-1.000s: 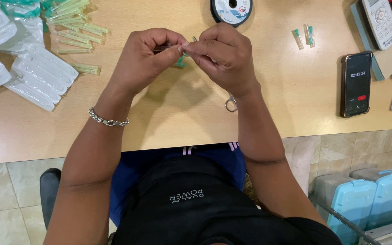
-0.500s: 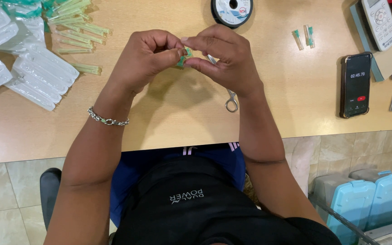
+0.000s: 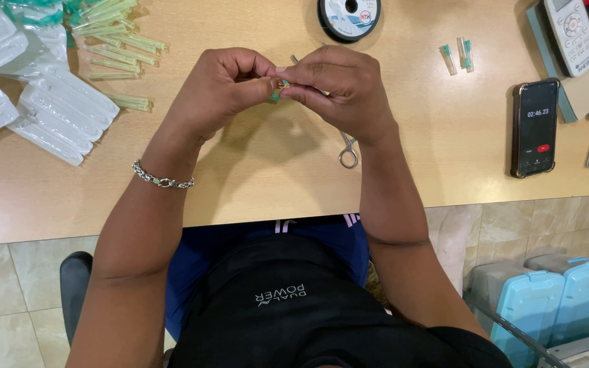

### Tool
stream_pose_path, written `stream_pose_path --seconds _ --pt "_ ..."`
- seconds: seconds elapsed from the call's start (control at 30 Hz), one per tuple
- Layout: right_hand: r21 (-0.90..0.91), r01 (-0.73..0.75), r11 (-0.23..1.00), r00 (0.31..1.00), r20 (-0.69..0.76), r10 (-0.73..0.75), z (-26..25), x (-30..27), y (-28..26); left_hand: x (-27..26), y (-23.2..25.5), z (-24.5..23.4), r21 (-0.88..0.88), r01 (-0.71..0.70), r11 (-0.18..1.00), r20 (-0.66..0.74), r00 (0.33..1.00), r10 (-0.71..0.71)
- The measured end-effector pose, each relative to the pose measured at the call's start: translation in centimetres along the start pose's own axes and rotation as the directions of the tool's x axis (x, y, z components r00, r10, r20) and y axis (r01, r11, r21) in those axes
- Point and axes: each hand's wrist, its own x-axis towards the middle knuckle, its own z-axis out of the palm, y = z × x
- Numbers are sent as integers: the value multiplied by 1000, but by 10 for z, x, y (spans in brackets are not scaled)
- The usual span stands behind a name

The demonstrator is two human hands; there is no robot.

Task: The person handles a spool of green thread, cutting a segment with scissors. They then use a pair of forceps to insert the thread into a small, clear plastic tube. The person repeats this process, manipulating the thread and tube with their hands and tools.

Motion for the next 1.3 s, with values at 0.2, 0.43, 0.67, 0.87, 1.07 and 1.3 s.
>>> stream_pose_path --seconds 0.2,0.43,0.67,0.87,1.07,1.3 --pt "-92 44 995 999 -25 -47 3 0 1 -3 8 2 36 22 999 -11 1000 -21" --pt "-207 94 974 995 -26 -101 9 -1 6 -1 6 2 -48 3 999 1 1000 -3" --pt "-117 97 988 990 -90 -107 4 4 1 -2 6 1 -40 -2 999 -18 1000 1" --pt "-111 83 990 991 -93 -94 8 6 0 -1 3 1 -23 -9 1000 -14 1000 9" --pt "-128 71 989 988 -129 -88 8 8 -2 -3 8 4 -62 -45 997 12 999 46" --pt "-181 26 983 959 -271 -76 10 10 -6 -1 0 0 -172 -82 982 66 993 95"
